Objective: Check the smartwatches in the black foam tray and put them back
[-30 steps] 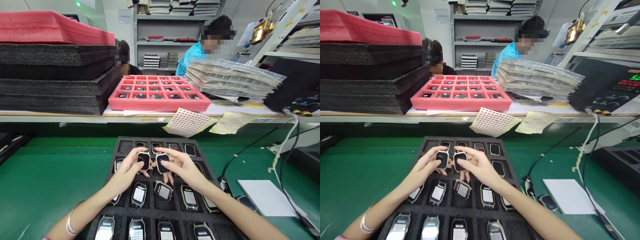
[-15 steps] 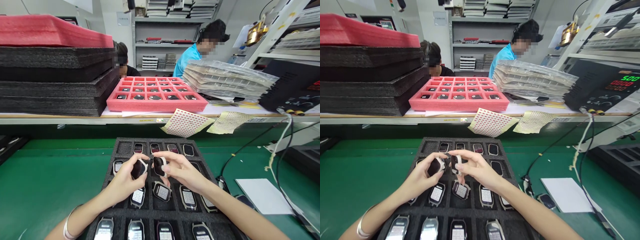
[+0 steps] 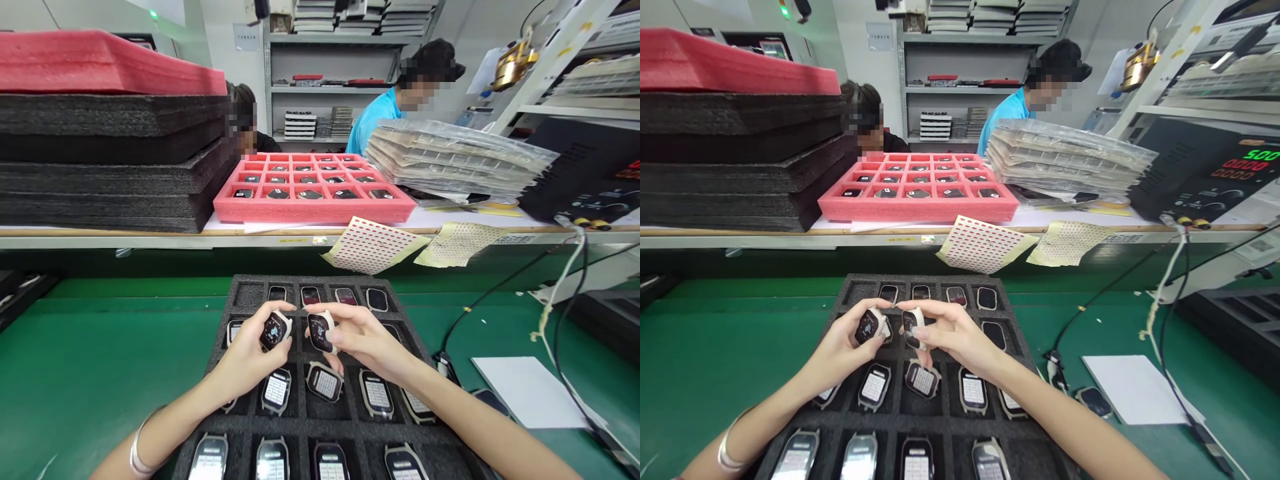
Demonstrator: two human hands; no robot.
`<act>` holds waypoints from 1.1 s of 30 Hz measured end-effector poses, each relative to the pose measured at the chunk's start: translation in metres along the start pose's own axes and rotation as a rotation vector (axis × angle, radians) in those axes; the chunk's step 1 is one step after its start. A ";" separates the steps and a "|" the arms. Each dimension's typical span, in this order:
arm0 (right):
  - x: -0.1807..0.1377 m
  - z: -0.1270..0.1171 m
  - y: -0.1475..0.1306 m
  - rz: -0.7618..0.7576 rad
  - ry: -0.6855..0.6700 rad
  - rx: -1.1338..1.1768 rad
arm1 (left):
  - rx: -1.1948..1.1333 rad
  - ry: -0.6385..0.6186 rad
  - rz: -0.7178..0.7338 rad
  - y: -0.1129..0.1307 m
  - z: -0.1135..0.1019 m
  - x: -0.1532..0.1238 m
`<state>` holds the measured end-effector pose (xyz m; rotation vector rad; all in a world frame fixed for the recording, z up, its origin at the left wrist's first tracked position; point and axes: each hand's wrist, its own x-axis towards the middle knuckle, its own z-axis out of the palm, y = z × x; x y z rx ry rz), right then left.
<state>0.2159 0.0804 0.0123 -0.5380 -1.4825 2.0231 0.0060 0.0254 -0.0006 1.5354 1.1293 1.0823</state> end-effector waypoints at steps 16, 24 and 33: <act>-0.002 0.000 0.001 -0.002 0.006 0.081 | 0.031 0.076 -0.030 0.000 0.003 -0.001; -0.007 -0.001 0.000 -0.027 -0.011 0.103 | 0.036 0.225 -0.043 -0.004 0.013 -0.007; -0.013 0.001 0.000 -0.028 -0.068 0.152 | 0.029 0.328 -0.099 -0.008 0.020 -0.008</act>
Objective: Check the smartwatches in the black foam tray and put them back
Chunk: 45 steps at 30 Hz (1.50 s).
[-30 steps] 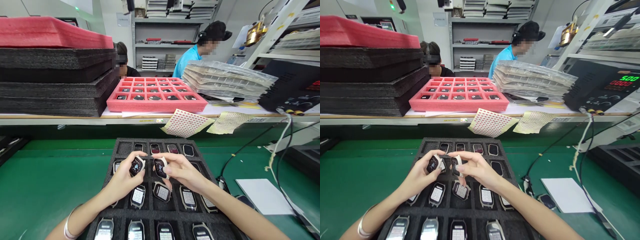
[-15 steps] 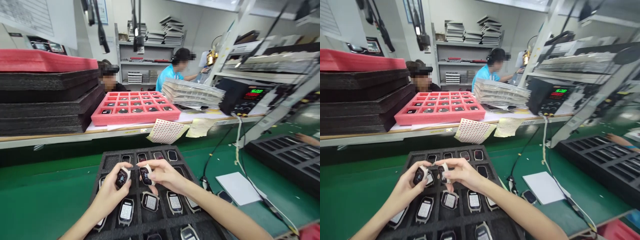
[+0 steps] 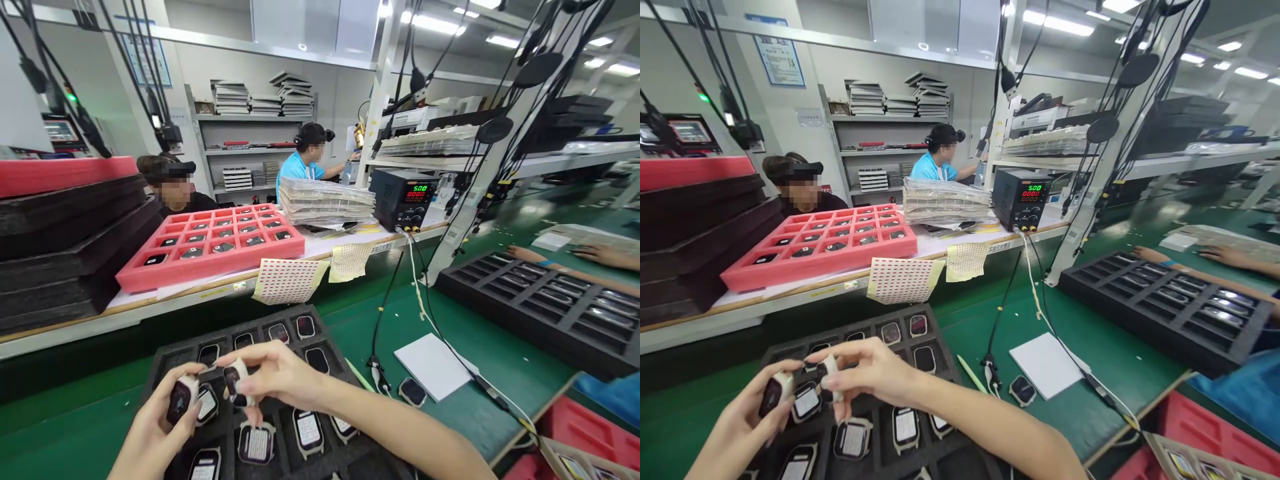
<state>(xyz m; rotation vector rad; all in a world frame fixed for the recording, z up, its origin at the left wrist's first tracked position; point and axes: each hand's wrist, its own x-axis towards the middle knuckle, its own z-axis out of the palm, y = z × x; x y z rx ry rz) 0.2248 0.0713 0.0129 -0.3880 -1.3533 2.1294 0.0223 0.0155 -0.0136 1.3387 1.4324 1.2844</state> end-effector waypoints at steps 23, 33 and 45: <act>0.011 -0.008 0.010 -0.010 0.115 -0.033 | -0.082 -0.224 0.042 -0.003 -0.005 0.022; 0.019 -0.004 0.011 0.034 0.244 -0.133 | -0.456 -0.363 -0.058 -0.009 -0.009 0.027; 0.017 -0.008 0.014 0.068 0.270 -0.262 | -0.468 -0.411 -0.130 -0.009 -0.012 0.025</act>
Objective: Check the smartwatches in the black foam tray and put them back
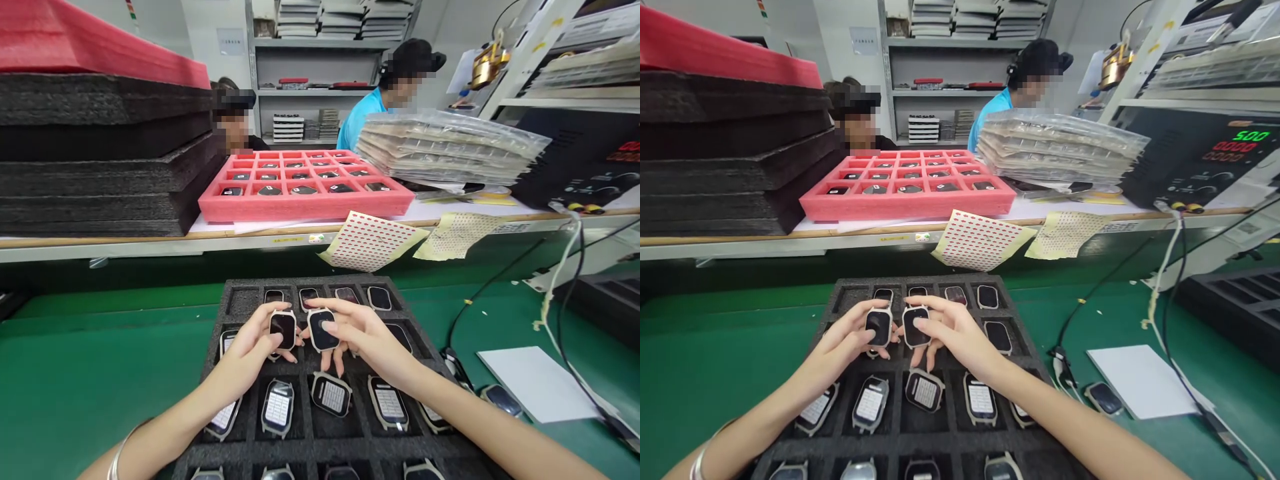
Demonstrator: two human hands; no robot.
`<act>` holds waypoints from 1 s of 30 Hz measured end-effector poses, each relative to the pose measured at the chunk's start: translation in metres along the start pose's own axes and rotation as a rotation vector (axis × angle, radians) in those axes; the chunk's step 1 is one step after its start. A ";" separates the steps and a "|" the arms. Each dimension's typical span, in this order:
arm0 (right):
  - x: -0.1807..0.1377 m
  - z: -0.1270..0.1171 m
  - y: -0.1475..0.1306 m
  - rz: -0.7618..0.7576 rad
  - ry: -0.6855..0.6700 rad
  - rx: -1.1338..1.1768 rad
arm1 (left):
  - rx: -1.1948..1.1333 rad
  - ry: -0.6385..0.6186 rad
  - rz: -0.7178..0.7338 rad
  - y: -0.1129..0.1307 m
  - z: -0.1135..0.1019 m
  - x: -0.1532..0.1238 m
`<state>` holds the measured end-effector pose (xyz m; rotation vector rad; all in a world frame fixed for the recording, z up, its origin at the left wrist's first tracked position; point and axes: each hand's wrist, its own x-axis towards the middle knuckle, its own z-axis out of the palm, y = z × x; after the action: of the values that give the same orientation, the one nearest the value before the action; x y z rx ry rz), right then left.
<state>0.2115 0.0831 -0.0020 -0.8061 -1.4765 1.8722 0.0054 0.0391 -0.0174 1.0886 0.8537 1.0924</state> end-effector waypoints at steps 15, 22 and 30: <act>-0.002 0.005 -0.006 -0.042 -0.089 -0.041 | 0.388 0.072 0.076 0.002 -0.003 -0.005; -0.003 0.008 -0.004 -0.036 -0.093 -0.024 | 0.453 0.063 0.145 0.003 0.001 -0.010; -0.006 0.010 -0.007 -0.044 -0.071 0.060 | 0.491 0.055 0.165 0.004 0.001 -0.010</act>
<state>0.2077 0.0740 0.0077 -0.6800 -1.4612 1.9206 0.0026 0.0300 -0.0127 1.5640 1.1263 1.0784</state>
